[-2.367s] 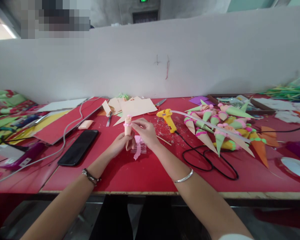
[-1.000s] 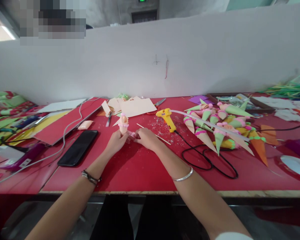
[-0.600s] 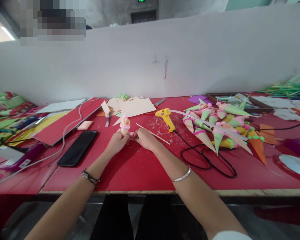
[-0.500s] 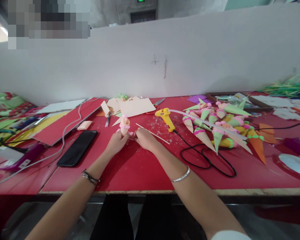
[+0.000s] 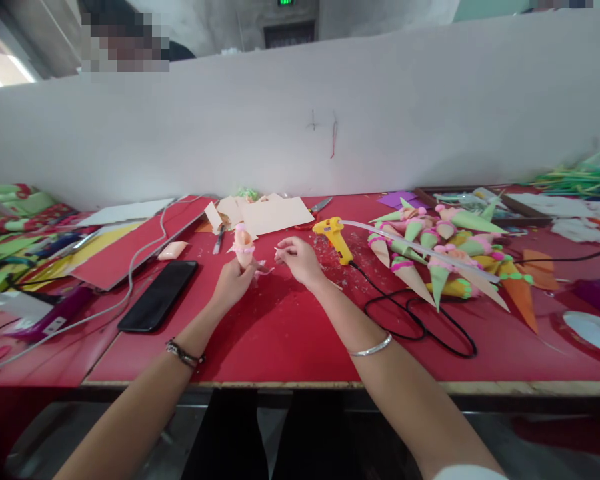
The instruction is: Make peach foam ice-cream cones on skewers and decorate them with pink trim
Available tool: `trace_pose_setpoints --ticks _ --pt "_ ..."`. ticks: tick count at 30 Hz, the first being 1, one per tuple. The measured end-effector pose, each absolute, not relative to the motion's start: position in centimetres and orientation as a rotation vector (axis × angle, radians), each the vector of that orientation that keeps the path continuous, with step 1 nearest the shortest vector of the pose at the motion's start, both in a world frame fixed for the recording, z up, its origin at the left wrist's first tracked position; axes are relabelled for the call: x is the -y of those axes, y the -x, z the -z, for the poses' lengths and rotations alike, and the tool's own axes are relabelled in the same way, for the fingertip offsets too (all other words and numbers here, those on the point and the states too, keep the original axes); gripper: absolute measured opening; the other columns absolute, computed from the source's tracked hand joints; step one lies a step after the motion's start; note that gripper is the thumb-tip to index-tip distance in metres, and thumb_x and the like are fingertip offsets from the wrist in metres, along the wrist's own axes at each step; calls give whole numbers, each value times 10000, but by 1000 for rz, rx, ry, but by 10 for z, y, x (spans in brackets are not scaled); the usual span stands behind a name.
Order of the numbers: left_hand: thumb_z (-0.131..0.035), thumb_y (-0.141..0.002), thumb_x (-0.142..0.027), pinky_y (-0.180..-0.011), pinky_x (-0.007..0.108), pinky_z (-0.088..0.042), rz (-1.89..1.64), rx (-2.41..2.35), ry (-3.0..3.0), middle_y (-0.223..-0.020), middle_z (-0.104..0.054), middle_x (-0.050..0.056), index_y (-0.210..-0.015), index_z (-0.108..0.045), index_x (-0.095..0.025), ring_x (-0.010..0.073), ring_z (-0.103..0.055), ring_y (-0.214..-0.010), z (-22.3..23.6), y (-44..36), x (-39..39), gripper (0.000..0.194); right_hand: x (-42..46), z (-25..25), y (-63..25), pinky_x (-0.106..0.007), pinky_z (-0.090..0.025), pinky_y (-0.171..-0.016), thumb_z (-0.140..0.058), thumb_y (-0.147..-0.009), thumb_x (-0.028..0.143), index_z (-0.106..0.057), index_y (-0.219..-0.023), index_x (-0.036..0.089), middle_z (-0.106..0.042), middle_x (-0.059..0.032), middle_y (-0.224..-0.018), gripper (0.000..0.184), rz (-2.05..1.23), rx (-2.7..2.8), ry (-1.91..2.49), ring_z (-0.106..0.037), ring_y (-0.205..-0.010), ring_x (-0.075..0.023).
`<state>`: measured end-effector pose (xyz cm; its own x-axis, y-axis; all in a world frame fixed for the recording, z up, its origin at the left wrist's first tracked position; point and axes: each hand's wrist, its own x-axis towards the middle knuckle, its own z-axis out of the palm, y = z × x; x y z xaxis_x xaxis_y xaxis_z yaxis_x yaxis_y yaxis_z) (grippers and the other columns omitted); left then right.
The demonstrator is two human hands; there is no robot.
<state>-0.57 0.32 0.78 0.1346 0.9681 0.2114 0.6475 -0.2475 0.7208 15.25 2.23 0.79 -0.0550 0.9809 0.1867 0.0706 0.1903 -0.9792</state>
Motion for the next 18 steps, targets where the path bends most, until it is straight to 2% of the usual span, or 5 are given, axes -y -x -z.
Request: trace_pose_setpoints --ticks 3,9,12,15,18 --pt "-374 -799 -298 -548 217 -391 -1057 -1501 -1966 -635 -638 50 -773 -665 -133 133 -567 -567 -6 6 -5 335 -19 -11 -150 -267 -478 -707 -561 -678 148 -571 -759 147 -636 -16 -686 82 -1129 1354 1060 -604 -647 -111" --pt "-419 -770 -261 -570 229 -382 -1069 -1544 -2043 -702 -647 51 -732 -644 -138 152 -574 -642 -6 7 -3 259 -13 -15 -151 -260 -471 -599 -548 -707 281 -590 -700 137 -615 -7 -580 150 -1069 1470 1087 -570 -537 -113" --pt "-412 -777 -274 -594 233 -398 -1097 -1475 -1977 -731 -655 61 -734 -617 -130 154 -586 -666 -6 6 -3 254 -14 -14 -151 -261 -466 -638 -548 -701 257 -623 -742 131 -641 -27 -650 152 -989 1504 1103 -583 -595 -118" --pt "-431 -770 -300 -569 228 -404 -1129 -1397 -1850 -673 -644 52 -730 -587 -127 145 -585 -624 -3 5 -5 237 -15 -11 -150 -270 -466 -696 -550 -688 196 -639 -826 136 -665 -46 -739 175 -1047 1453 1101 -607 -693 -129" --pt "-445 -762 -310 -523 217 -392 -1140 -1302 -1643 -544 -580 11 -646 -539 -136 117 -547 -525 -2 3 -7 229 -15 -11 -149 -280 -474 -702 -558 -687 202 -637 -814 135 -664 -38 -704 163 -1177 1363 1056 -611 -683 -128"
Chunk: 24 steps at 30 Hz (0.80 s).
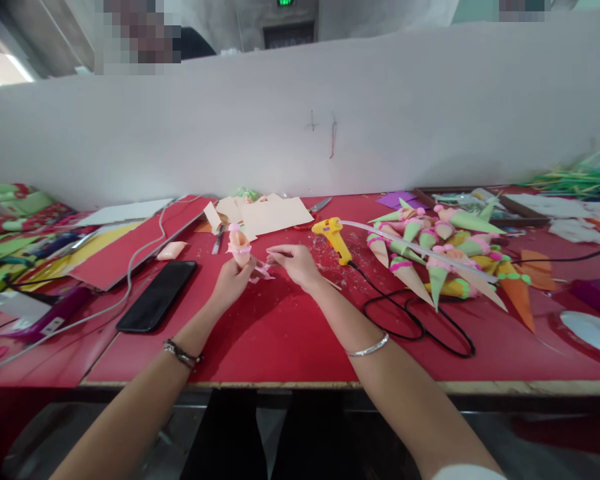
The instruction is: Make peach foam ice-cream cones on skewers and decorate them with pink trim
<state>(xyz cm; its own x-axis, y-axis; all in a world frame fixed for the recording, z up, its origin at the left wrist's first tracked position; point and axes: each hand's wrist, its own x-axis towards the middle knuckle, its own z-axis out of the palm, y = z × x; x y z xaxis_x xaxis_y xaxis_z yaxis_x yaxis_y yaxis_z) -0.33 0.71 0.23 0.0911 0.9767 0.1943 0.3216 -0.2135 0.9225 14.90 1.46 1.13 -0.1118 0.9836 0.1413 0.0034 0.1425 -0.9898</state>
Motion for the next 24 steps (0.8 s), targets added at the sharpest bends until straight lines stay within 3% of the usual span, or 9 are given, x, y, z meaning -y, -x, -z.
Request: trace_pose_setpoints --ticks 4,10,13,18,24 --pt "-481 -743 -274 -418 177 -295 -1123 -991 -1316 -427 -391 -63 -535 -402 -158 41 -378 -373 -7 0 -5 251 -14 -13 -149 -276 -477 -657 -608 -654 245 -625 -725 128 -645 -18 -639 138 -1155 1379 1035 -585 -601 -114" --pt "-591 -697 -314 -356 144 -143 -1002 -830 -962 -441 -205 -110 -568 -344 -165 5 -186 -352 -16 -2 1 316 -12 -12 -146 -287 -457 -771 -595 -673 214 -637 -873 159 -670 -57 -902 212 -1102 1421 1008 -608 -828 -146" --pt "-614 -682 -365 -350 148 -132 -968 -843 -964 -439 -194 -111 -572 -355 -164 4 -177 -351 -13 -1 1 346 -8 -14 -142 -281 -465 -725 -543 -722 214 -625 -905 157 -668 -57 -859 208 -1066 1556 966 -616 -773 -145" --pt "-662 -634 -388 -358 146 -156 -986 -883 -991 -441 -239 -109 -624 -408 -159 5 -219 -359 -9 0 -1 341 -2 -19 -139 -226 -426 -627 -531 -715 137 -636 -790 169 -596 -20 -749 133 -569 1893 1007 -544 -664 -112" --pt "-668 -639 -342 -358 143 -154 -1032 -873 -953 -420 -208 -119 -652 -434 -157 3 -199 -353 -11 1 -2 299 1 -19 -136 -219 -435 -627 -503 -744 157 -605 -848 156 -567 -29 -782 145 -559 1821 948 -538 -679 -109"
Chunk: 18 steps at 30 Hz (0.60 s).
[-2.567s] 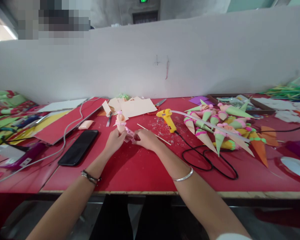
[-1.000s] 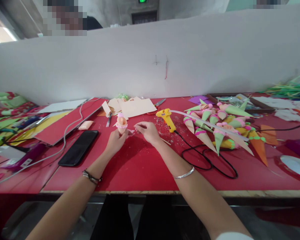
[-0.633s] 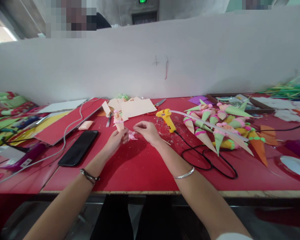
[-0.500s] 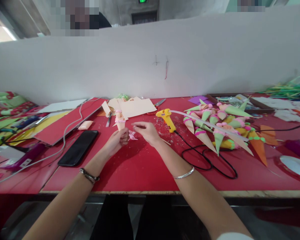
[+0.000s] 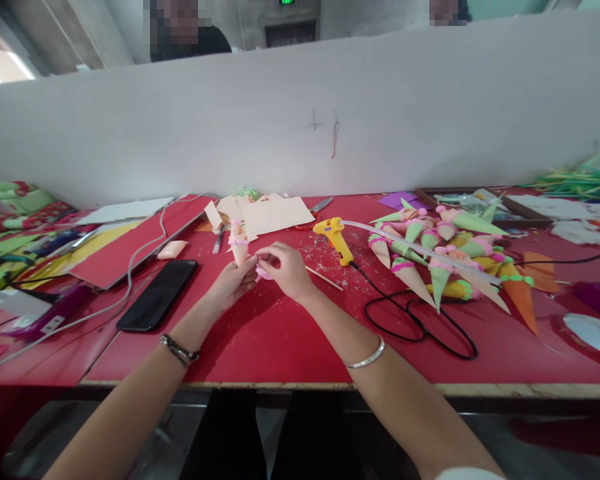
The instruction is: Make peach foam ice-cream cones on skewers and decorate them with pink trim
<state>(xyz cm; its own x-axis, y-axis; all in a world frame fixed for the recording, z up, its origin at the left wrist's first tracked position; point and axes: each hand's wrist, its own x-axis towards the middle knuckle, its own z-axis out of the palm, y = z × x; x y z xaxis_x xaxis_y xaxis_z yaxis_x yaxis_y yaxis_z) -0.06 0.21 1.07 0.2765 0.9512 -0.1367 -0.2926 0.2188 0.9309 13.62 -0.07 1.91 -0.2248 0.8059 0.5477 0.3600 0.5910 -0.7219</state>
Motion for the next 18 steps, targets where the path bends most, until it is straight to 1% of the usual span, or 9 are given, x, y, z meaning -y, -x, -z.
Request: trace_pose_setpoints --ticks 4,7,10,14,18 --pt "-658 -651 -317 -352 134 -153 -988 -840 -941 -424 -216 -116 -637 -431 -152 -2 -203 -352 -11 2 -2 281 2 -20 -137 -227 -428 -634 -504 -732 135 -592 -786 167 -563 -21 -772 108 -516 1878 956 -526 -677 -111" --pt "-660 -648 -321 -346 123 -159 -977 -806 -932 -432 -210 -117 -625 -418 -150 -7 -196 -355 -11 3 -3 298 3 -23 -137 -231 -422 -632 -504 -746 162 -588 -761 168 -553 -19 -750 86 -481 1891 957 -519 -677 -114" --pt "-663 -646 -337 -339 118 -161 -993 -746 -920 -437 -207 -117 -593 -376 -155 -6 -183 -357 -11 3 -3 344 5 -24 -135 -231 -427 -625 -500 -759 200 -575 -733 167 -549 -17 -729 86 -521 1828 935 -527 -680 -116" --pt "-644 -673 -310 -335 117 -162 -1023 -661 -880 -445 -197 -110 -585 -366 -159 0 -190 -356 -13 3 -2 328 5 -24 -131 -232 -438 -645 -525 -741 252 -556 -717 175 -557 -6 -722 87 -730 1654 853 -536 -689 -114" --pt "-554 -756 -294 -332 117 -159 -1013 -574 -783 -450 -160 -103 -653 -434 -160 15 -152 -352 -17 7 -1 208 2 -23 -132 -214 -430 -597 -502 -751 342 -547 -768 181 -528 13 -679 168 -1018 1351 783 -493 -588 -80"
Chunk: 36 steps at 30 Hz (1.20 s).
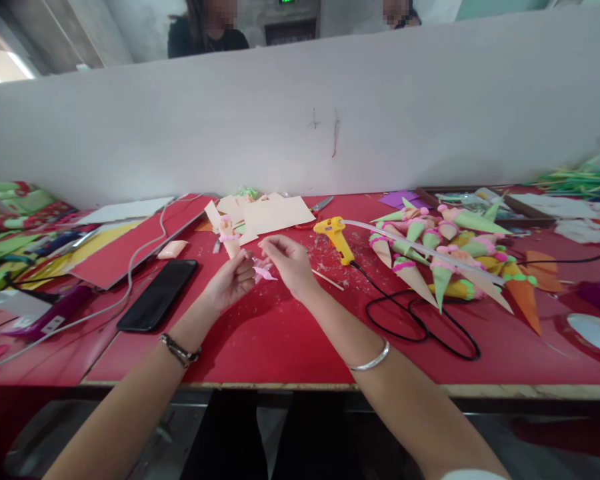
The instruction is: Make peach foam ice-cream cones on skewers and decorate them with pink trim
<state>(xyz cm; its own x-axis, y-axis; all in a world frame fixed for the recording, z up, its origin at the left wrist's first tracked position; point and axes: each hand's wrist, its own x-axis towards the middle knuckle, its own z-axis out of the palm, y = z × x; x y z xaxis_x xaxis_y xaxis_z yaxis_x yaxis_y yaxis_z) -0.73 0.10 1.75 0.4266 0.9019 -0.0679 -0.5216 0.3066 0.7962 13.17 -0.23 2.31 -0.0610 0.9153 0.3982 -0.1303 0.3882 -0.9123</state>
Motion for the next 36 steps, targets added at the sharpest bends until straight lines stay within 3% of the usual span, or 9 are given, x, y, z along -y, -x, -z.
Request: trace_pose_setpoints --ticks 7,15,19,23,30,36 --pt "-405 -832 -310 -330 128 -162 -915 -568 -730 -449 -133 -88 -605 -414 -168 34 -101 -350 -23 11 4 268 -3 -23 -136 -213 -420 -569 -579 -674 390 -567 -765 190 -498 32 -643 220 -1164 1168 797 -452 -545 -66" --pt "-576 -707 -306 -323 115 -155 -557 -431 -800 -447 -136 -92 -560 -378 -162 25 -133 -351 -20 15 6 286 1 -25 -133 -235 -426 -709 -704 -558 358 -562 -615 184 -607 -5 -833 232 -1538 1087 570 -543 -767 -103" --pt "-622 -663 -306 -317 97 -134 -432 -336 -826 -443 -146 -96 -553 -369 -153 20 -130 -356 -20 17 7 316 5 -21 -130 -218 -407 -657 -686 -613 315 -584 -631 179 -600 30 -679 171 -1707 1192 444 -529 -639 -72" --pt "-609 -677 -306 -327 99 -158 -387 -312 -856 -438 -171 -97 -556 -381 -145 15 -133 -355 -20 16 7 304 6 -19 -131 -194 -370 -586 -661 -654 271 -596 -640 174 -559 54 -591 117 -1665 1287 468 -487 -567 -53" --pt "-620 -664 -316 -361 129 -193 -481 -405 -930 -437 -196 -95 -527 -369 -146 17 -193 -367 -14 8 4 333 5 -20 -131 -198 -372 -583 -656 -651 273 -605 -642 177 -572 43 -664 109 -1516 1345 542 -490 -598 -61" --pt "-663 -639 -276 -413 129 -227 -882 -627 -965 -488 -303 -90 -726 -469 -145 16 -271 -421 -10 -5 5 250 6 -22 -128 -216 -397 -629 -660 -630 256 -557 -577 155 -582 11 -788 153 -1405 1373 585 -521 -691 -88"
